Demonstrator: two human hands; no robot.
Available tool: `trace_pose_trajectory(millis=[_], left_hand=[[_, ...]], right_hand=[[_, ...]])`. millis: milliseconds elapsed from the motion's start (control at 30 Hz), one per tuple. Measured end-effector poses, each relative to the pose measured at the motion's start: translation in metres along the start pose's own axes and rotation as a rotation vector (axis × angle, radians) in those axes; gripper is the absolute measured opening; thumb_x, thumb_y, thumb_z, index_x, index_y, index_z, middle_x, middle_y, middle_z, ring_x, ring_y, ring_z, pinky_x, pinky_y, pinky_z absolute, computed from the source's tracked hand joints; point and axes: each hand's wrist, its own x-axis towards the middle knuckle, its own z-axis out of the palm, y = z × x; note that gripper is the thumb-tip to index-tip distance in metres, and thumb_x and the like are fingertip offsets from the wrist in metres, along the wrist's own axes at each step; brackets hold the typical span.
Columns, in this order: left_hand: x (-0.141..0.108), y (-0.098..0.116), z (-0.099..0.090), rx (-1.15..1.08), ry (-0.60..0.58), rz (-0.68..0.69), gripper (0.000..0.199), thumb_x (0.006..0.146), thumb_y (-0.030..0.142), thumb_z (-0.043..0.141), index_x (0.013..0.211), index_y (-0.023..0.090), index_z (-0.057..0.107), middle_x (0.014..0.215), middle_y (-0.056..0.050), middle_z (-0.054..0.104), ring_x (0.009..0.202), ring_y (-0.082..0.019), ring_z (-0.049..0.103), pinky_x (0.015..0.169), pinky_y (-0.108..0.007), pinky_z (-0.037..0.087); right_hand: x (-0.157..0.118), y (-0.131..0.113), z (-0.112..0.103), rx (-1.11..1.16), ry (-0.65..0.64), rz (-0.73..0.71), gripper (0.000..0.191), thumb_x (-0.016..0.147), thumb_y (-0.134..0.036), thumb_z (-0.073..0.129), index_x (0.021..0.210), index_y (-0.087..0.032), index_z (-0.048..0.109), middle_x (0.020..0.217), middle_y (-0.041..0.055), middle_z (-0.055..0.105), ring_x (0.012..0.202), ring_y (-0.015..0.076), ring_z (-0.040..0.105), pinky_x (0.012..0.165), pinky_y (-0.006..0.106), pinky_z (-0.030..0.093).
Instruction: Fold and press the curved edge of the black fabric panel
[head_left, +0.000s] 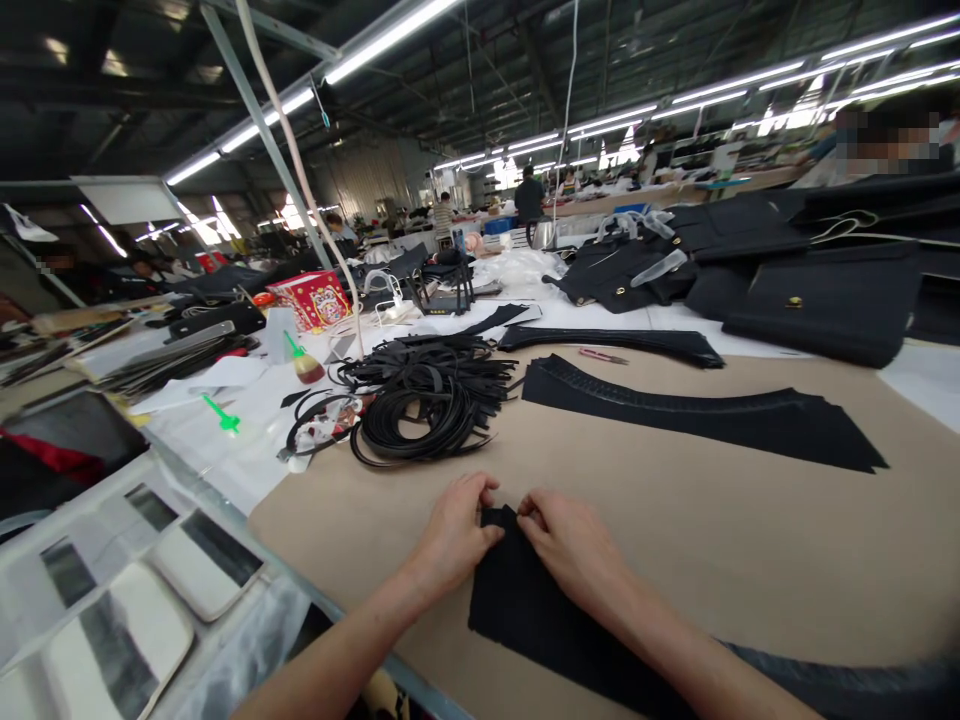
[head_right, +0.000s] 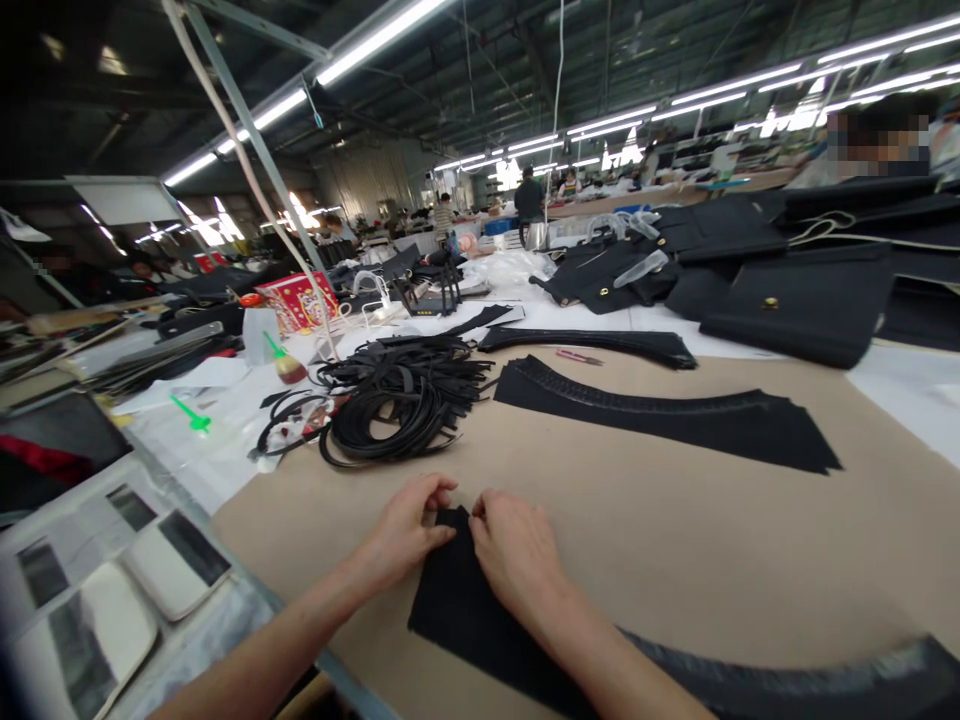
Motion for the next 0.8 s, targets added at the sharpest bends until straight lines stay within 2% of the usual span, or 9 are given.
trace_pose_trajectory(millis=[133,333,400,533,600,700,800], left_hand=[[-0.002,-0.007,-0.003,-0.092,-0.031,-0.045,0.043,0.062,0.005,0.065,0.103,0.017,0.058,0.089,-0.001,0.057,0.085,-0.017,0.051,0.077,-0.028,0.042],[0.000,-0.003,-0.020,-0.277,-0.184,-0.067,0.021,0.065,0.021,0.068,0.084,0.013,0.068,0.074,0.000,0.057,0.072,-0.015,0.051,0.067,-0.025,0.039],[-0.001,0.001,-0.025,-0.335,-0.218,-0.077,0.023,0.064,0.026,0.070,0.083,0.013,0.069,0.074,0.000,0.057,0.072,-0.015,0.050,0.067,-0.025,0.038],[-0.007,0.009,-0.031,-0.468,-0.254,-0.130,0.041,0.062,0.032,0.071,0.099,0.014,0.067,0.085,-0.002,0.061,0.077,-0.015,0.053,0.069,-0.025,0.039],[-0.010,0.014,-0.033,-0.520,-0.284,-0.154,0.040,0.061,0.034,0.071,0.095,0.013,0.067,0.084,-0.002,0.062,0.075,-0.015,0.054,0.070,-0.025,0.038],[-0.016,0.022,-0.038,-0.551,-0.318,-0.180,0.029,0.061,0.036,0.069,0.079,0.012,0.067,0.070,0.000,0.059,0.066,-0.013,0.051,0.065,-0.024,0.036],[-0.021,0.031,-0.042,-0.540,-0.288,-0.179,0.024,0.061,0.034,0.066,0.072,0.013,0.064,0.064,0.002,0.055,0.063,-0.012,0.047,0.062,-0.023,0.033]], right_hand=[[0.004,0.000,0.003,0.069,-0.010,0.004,0.018,0.082,-0.011,0.050,0.071,-0.018,0.063,0.068,0.0021,0.062,0.065,0.0169,0.054,0.059,0.027,0.027],[0.009,0.014,0.007,0.378,-0.135,-0.057,0.013,0.079,-0.024,0.050,0.070,-0.017,0.056,0.062,-0.0020,0.052,0.059,0.0132,0.047,0.054,0.023,0.031],[0.009,0.016,0.006,0.481,-0.181,-0.090,0.017,0.077,-0.031,0.049,0.069,-0.017,0.052,0.061,-0.0024,0.048,0.058,0.0126,0.044,0.053,0.023,0.032],[0.004,0.015,0.002,0.593,-0.207,-0.144,0.027,0.075,-0.044,0.048,0.067,-0.018,0.049,0.060,-0.0029,0.042,0.057,0.0125,0.039,0.052,0.024,0.031],[0.001,0.013,0.000,0.607,-0.202,-0.160,0.029,0.075,-0.046,0.048,0.068,-0.018,0.050,0.061,-0.0025,0.043,0.058,0.0131,0.040,0.053,0.025,0.031],[-0.006,0.009,-0.003,0.598,-0.176,-0.173,0.026,0.078,-0.042,0.049,0.069,-0.018,0.053,0.064,-0.0008,0.049,0.063,0.0152,0.045,0.058,0.027,0.033],[-0.017,0.003,-0.007,0.454,0.018,-0.227,0.015,0.083,-0.031,0.049,0.085,-0.019,0.058,0.077,0.0006,0.057,0.074,0.0175,0.051,0.069,0.030,0.035]])
